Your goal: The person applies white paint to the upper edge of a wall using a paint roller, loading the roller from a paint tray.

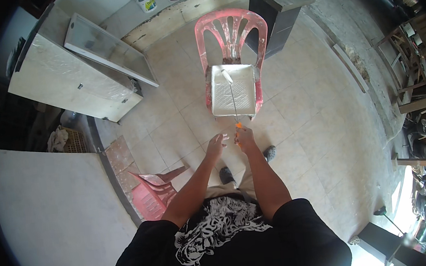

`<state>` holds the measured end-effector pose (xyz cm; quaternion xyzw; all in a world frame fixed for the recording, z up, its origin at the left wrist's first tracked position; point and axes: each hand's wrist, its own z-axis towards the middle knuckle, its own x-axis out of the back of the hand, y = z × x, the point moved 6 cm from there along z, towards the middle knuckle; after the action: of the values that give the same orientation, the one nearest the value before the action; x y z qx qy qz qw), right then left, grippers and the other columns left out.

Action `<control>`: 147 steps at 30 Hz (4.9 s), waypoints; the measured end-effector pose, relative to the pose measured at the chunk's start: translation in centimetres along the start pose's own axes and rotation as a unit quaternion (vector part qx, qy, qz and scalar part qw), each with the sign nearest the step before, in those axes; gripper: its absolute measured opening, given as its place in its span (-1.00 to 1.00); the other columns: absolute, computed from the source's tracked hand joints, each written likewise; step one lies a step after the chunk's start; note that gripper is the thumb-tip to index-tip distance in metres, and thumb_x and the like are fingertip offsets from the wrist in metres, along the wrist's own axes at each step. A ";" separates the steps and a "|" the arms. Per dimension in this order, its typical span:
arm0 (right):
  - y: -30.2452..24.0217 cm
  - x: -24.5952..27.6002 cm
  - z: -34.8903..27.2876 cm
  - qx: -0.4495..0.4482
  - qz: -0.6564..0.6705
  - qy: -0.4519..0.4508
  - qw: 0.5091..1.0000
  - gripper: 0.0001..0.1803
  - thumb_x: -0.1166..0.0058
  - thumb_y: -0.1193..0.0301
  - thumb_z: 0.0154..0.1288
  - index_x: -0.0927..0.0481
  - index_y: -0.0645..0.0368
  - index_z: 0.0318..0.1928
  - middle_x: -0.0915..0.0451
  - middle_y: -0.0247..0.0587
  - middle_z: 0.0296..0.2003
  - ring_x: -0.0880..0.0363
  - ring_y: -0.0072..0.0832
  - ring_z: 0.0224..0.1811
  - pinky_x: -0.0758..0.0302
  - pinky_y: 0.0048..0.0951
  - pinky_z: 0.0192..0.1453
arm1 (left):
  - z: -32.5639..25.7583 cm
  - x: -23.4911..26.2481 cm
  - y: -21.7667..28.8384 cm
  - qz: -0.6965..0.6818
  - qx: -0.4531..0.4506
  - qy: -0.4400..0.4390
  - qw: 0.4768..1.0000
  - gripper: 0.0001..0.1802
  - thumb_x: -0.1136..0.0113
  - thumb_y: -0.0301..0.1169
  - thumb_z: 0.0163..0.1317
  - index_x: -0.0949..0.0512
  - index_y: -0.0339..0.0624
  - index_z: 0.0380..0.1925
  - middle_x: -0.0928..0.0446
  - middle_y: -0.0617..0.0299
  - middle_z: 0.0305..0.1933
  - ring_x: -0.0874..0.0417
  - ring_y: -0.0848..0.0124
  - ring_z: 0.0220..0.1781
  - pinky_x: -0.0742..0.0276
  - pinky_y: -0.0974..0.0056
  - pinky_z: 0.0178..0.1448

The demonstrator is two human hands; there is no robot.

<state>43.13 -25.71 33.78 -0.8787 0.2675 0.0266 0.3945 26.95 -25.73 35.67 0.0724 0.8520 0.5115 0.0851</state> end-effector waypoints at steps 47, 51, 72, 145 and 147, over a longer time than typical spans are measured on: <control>-5.5 4.3 -3.4 0.030 -0.619 0.012 0.785 -0.07 -0.31 0.27 0.33 -0.14 0.43 0.54 -0.69 0.39 0.04 -0.69 0.19 0.18 -0.65 0.03 0.26 | 2.2 -9.4 -2.7 0.024 0.021 -0.077 0.997 -0.52 0.10 -0.13 0.68 -0.61 -0.29 0.19 -0.70 0.06 0.15 -0.70 0.37 0.02 -0.60 0.25 0.11; -5.7 5.5 -5.3 0.070 -0.652 0.030 0.754 -0.09 -0.31 0.25 0.32 -0.17 0.42 0.52 -0.70 0.38 0.02 -0.69 0.18 0.18 -0.64 0.04 0.26 | 2.1 -11.1 -2.6 -0.014 0.025 -0.068 0.997 -0.53 0.09 -0.13 0.68 -0.62 -0.28 0.18 -0.70 0.10 0.10 -0.68 0.40 -0.07 -0.57 0.26 0.08; -4.7 1.3 1.0 0.111 -0.627 0.032 0.771 -0.30 -0.40 0.42 0.19 -0.43 0.38 0.30 -0.71 0.36 -0.02 -0.70 0.22 0.14 -0.64 0.06 0.26 | 1.5 -6.6 -4.2 -0.003 0.112 0.037 0.993 -0.40 0.11 0.00 0.67 -0.56 -0.31 0.28 -0.70 0.11 0.12 -0.69 0.38 -0.21 -0.61 0.27 -0.01; 3.6 10.8 -20.3 0.181 -0.513 0.060 0.837 -0.70 -0.18 0.38 0.38 -0.59 0.37 -0.03 -0.74 0.29 -0.17 -0.82 0.01 -0.12 -0.75 -0.06 -0.07 | -19.0 -9.6 -2.9 -0.030 0.055 -0.013 0.998 -0.43 0.19 0.06 0.66 -0.63 -0.06 0.25 -0.69 0.16 0.11 -0.61 0.41 -0.18 -0.48 0.26 0.00; 5.9 13.0 -23.2 0.159 -0.413 0.038 0.896 -0.66 -0.20 0.31 0.41 -0.58 0.33 0.02 -0.70 0.12 -0.29 -0.75 -0.13 -0.34 -0.68 -0.13 -0.30 | -21.4 -10.1 -3.9 -0.034 0.049 0.003 0.998 -0.45 0.20 0.07 0.66 -0.63 0.02 0.25 -0.69 0.24 0.12 -0.61 0.43 -0.16 -0.44 0.23 0.04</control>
<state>47.55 -51.18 42.39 -0.8360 -0.1039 -0.2147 0.4943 31.97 -48.09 42.84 0.0460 0.8783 0.4660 0.0967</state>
